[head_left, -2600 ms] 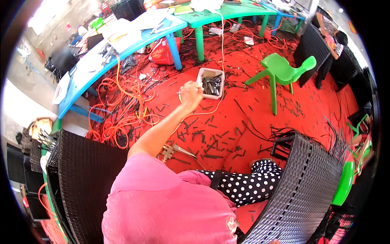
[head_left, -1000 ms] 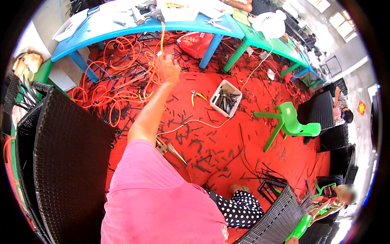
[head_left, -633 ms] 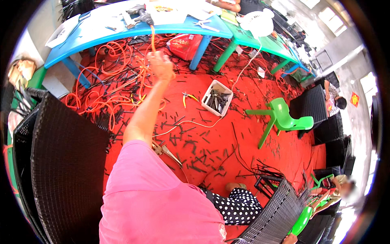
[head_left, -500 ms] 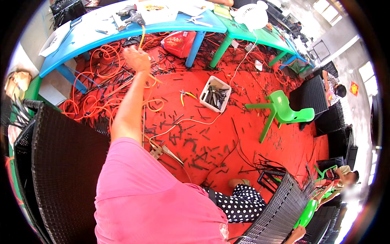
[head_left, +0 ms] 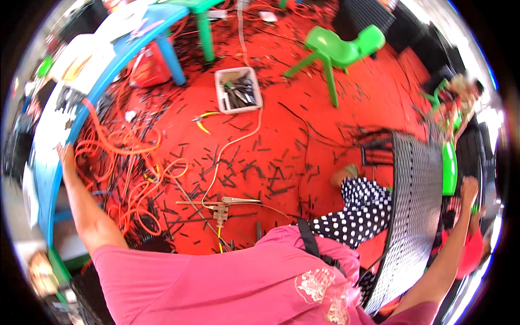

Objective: The person sits on the floor and weaves a black plastic strip into a large woven mat using a metal tool. They repeatedly insert the tool into the mat's weave to pull the strip through, trimming excess material as needed.

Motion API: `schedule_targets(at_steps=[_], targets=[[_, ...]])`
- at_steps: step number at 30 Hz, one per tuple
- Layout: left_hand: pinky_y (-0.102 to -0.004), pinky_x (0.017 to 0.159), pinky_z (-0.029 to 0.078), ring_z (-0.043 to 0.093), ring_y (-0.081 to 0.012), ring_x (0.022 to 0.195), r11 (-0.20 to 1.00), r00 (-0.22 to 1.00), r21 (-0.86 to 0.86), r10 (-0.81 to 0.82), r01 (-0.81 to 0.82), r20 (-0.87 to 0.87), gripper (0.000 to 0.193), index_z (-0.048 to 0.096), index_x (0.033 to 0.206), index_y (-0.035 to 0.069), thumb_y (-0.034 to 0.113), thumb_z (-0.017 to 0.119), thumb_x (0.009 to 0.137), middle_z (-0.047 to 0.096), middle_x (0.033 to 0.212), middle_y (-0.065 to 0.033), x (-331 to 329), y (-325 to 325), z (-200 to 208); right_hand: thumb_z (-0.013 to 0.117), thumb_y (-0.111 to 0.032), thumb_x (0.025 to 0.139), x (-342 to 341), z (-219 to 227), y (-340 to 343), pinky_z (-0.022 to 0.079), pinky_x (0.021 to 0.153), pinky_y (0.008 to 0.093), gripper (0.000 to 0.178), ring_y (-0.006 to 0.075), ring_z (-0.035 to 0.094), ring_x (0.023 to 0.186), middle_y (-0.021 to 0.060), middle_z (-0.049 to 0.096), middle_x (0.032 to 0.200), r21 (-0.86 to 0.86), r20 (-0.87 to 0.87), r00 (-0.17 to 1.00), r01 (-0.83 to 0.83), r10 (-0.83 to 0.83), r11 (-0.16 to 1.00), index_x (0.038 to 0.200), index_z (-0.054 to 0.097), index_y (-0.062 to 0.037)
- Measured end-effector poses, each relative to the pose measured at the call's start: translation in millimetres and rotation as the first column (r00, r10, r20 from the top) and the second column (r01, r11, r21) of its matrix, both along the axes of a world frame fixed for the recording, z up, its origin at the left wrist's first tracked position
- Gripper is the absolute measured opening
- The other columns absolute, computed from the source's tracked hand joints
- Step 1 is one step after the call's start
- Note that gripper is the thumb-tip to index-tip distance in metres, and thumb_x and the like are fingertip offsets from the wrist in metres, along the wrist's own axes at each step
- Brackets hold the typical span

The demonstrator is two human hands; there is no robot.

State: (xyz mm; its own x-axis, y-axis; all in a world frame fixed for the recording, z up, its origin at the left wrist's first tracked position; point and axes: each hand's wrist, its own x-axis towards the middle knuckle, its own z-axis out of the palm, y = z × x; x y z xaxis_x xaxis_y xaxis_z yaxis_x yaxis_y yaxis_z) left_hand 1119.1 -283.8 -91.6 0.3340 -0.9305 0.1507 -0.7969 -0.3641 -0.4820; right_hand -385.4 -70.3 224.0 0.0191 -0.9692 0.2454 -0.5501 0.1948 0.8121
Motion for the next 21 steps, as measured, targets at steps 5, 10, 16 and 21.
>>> schedule_targets(at_steps=[5, 10, 16, 21], targets=[[-0.0458, 0.114, 0.022, 0.027, -0.0309, 0.14, 0.791, 0.863, -0.492, 0.089, -0.364, -0.497, 0.063, 0.04, 0.142, 0.008, 0.031, 0.048, 0.084, 0.036, 0.149, -0.0171, 41.1, -36.9, 13.9, 0.057, -0.03, 0.084, 22.6, 21.3, 35.5, 0.044, 0.062, 0.0434, 0.033, 0.0299, 0.058, 0.061, 0.0154, 0.058, 0.061, -0.284, 0.649, 0.735, 0.473, -0.196, 0.834, 0.07, 0.061, -0.0007], [-0.0534, 0.106, 0.031, 0.039, -0.0316, 0.134, 0.895, 0.9, -0.147, 0.393, -0.422, -0.189, 0.054, 0.044, 0.135, 0.007, 0.022, 0.043, 0.083, 0.044, 0.144, -0.0124, -4.2, -38.4, 7.4, 0.055, -0.032, 0.083, 15.8, 71.9, 82.4, 0.043, 0.058, 0.0408, 0.036, 0.0261, 0.058, 0.057, 0.0124, 0.058, 0.059, -0.263, 0.607, 0.759, 0.473, -0.237, 0.841, 0.066, 0.061, -0.0015], [-0.0535, 0.09, 0.051, 0.052, -0.0383, 0.116, 0.838, 0.892, -0.305, 0.42, -0.453, -0.169, 0.039, 0.056, 0.124, 0.014, 0.015, 0.048, 0.086, 0.048, 0.139, -0.0028, -93.5, -3.7, 54.4, 0.059, -0.03, 0.083, 33.0, 16.1, 97.9, 0.039, 0.042, 0.0315, 0.033, 0.0156, 0.051, 0.041, 0.0045, 0.052, 0.05, -0.32, 0.769, 0.627, 0.541, -0.12, 0.778, 0.06, 0.057, -0.006], [-0.0509, 0.083, 0.052, 0.061, -0.0379, 0.104, 0.807, 0.953, -0.507, 0.248, -0.304, -0.176, 0.033, 0.057, 0.121, 0.012, 0.023, 0.05, 0.091, 0.057, 0.128, -0.0115, -87.0, -9.1, 50.8, 0.062, -0.028, 0.081, 14.5, 1.7, 107.3, 0.042, 0.047, 0.0324, 0.032, 0.0158, 0.053, 0.044, 0.0054, 0.054, 0.051, -0.352, 0.705, 0.702, 0.469, -0.1, 0.81, 0.059, 0.058, -0.005]])
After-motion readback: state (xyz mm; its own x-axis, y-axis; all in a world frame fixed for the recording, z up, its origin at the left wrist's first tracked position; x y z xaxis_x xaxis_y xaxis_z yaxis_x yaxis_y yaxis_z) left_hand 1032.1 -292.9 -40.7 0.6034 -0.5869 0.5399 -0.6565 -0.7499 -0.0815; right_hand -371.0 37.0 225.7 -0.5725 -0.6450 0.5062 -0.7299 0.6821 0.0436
